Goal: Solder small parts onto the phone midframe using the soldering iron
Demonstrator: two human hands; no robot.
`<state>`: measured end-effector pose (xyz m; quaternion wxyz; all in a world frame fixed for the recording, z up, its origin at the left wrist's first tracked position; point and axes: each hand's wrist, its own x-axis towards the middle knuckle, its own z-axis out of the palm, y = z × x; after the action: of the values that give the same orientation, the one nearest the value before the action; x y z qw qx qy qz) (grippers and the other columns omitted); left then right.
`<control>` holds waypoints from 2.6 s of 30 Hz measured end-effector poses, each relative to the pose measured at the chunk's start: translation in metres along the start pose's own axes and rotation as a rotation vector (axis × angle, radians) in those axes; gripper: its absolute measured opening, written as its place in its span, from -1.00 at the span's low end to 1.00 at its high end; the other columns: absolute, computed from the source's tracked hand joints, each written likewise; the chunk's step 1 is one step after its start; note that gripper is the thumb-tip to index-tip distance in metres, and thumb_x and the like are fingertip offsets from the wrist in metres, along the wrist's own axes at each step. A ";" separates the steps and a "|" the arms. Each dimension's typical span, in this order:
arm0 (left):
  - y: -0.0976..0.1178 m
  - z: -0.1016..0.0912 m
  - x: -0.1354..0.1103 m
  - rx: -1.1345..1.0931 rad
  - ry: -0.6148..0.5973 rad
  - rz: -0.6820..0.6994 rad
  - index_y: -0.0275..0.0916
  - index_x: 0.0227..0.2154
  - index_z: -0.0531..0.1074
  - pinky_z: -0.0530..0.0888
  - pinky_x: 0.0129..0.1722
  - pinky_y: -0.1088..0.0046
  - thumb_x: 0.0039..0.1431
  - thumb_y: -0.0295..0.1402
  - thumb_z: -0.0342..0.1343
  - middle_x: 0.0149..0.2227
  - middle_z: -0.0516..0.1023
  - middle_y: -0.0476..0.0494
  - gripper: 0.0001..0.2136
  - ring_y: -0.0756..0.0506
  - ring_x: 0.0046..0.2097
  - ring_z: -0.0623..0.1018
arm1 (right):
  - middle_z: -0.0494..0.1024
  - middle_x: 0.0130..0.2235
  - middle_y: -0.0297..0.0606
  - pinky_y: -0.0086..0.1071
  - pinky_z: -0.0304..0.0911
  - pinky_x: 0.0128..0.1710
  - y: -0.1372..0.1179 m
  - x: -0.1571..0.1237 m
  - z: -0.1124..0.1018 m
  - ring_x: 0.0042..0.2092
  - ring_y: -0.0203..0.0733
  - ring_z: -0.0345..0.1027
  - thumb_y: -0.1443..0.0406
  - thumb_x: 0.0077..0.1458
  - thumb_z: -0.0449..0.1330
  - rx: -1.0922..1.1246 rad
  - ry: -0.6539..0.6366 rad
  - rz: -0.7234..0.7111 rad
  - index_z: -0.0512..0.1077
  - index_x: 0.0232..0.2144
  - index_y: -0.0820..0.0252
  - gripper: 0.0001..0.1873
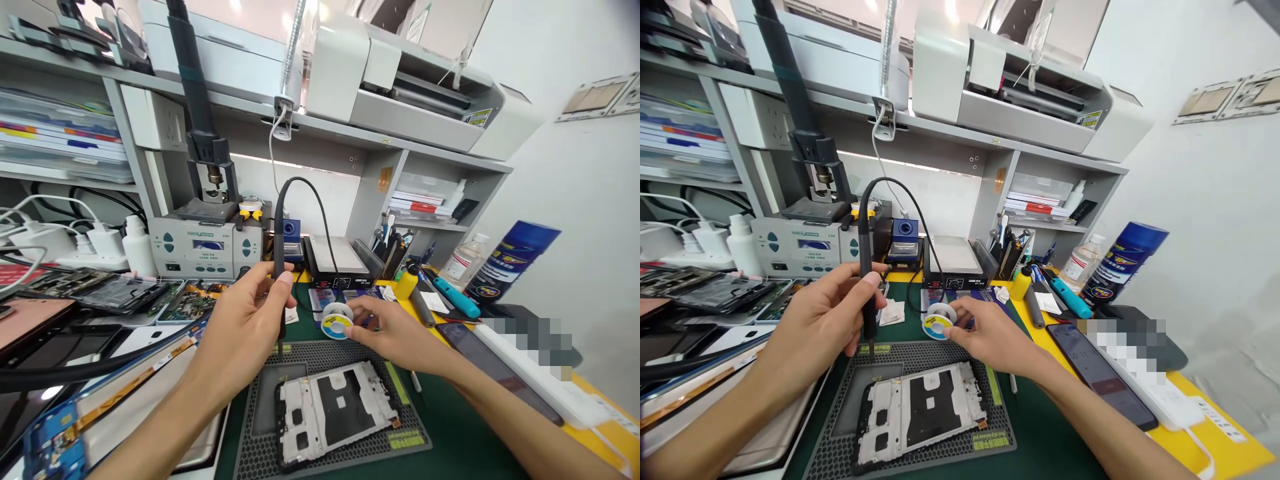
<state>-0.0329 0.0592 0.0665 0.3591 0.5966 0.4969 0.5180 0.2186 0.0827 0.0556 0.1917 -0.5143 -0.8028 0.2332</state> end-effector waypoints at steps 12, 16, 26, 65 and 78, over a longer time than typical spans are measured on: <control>-0.003 -0.002 0.003 0.034 0.047 0.010 -0.09 -0.04 0.46 0.34 -0.61 0.51 0.35 0.06 0.04 -0.34 0.55 0.03 -0.63 0.03 -0.58 0.37 | 0.51 0.17 -0.13 -0.12 0.38 -0.09 -0.009 -0.010 -0.004 0.02 0.08 0.46 0.11 0.22 0.28 -0.080 -0.002 0.005 0.40 0.16 0.00 -0.52; -0.004 -0.003 0.001 0.023 0.041 0.021 -0.05 0.00 0.45 0.31 -0.60 0.51 0.37 0.04 0.04 -0.33 0.55 0.04 -0.65 0.04 -0.58 0.37 | 0.52 0.16 -0.19 -0.12 0.40 -0.02 -0.030 -0.038 -0.015 0.07 0.10 0.44 -0.04 0.17 0.31 -0.117 -0.103 -0.003 0.47 0.11 -0.11 -0.51; -0.005 -0.006 0.005 -0.036 0.053 0.076 -0.09 -0.02 0.47 0.32 -0.65 0.53 0.35 0.03 0.05 -0.35 0.55 0.02 -0.64 0.06 -0.62 0.32 | 0.45 0.19 0.09 0.04 0.08 0.30 -0.052 -0.036 -0.012 0.28 0.33 0.22 0.01 0.06 0.35 -0.325 -0.482 -0.061 0.33 0.32 0.34 -0.12; 0.003 -0.018 0.006 -0.196 0.028 0.149 -0.17 0.02 0.44 0.34 -0.71 0.54 0.28 0.04 0.14 -0.31 0.57 -0.03 -0.57 0.08 -0.66 0.30 | 0.63 -0.37 -0.25 -0.47 0.46 -0.43 -0.037 -0.082 0.027 -0.40 -0.26 0.56 0.21 -0.03 0.30 1.047 -0.089 0.685 0.43 -0.27 0.19 -0.74; 0.012 -0.015 -0.002 -0.149 -0.011 0.236 -0.24 0.07 0.40 0.40 -0.65 0.54 0.32 0.00 0.12 -0.21 0.59 -0.15 -0.55 0.06 -0.57 0.32 | 0.65 -0.40 -0.13 -0.43 0.50 -0.43 -0.086 -0.076 0.085 -0.40 -0.21 0.62 0.28 0.18 0.21 1.155 -0.273 0.693 0.45 -0.41 0.25 -0.84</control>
<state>-0.0451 0.0527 0.0802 0.3416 0.6253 0.3816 0.5888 0.1391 -0.0331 0.0302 0.2467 -0.5226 -0.3560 0.7343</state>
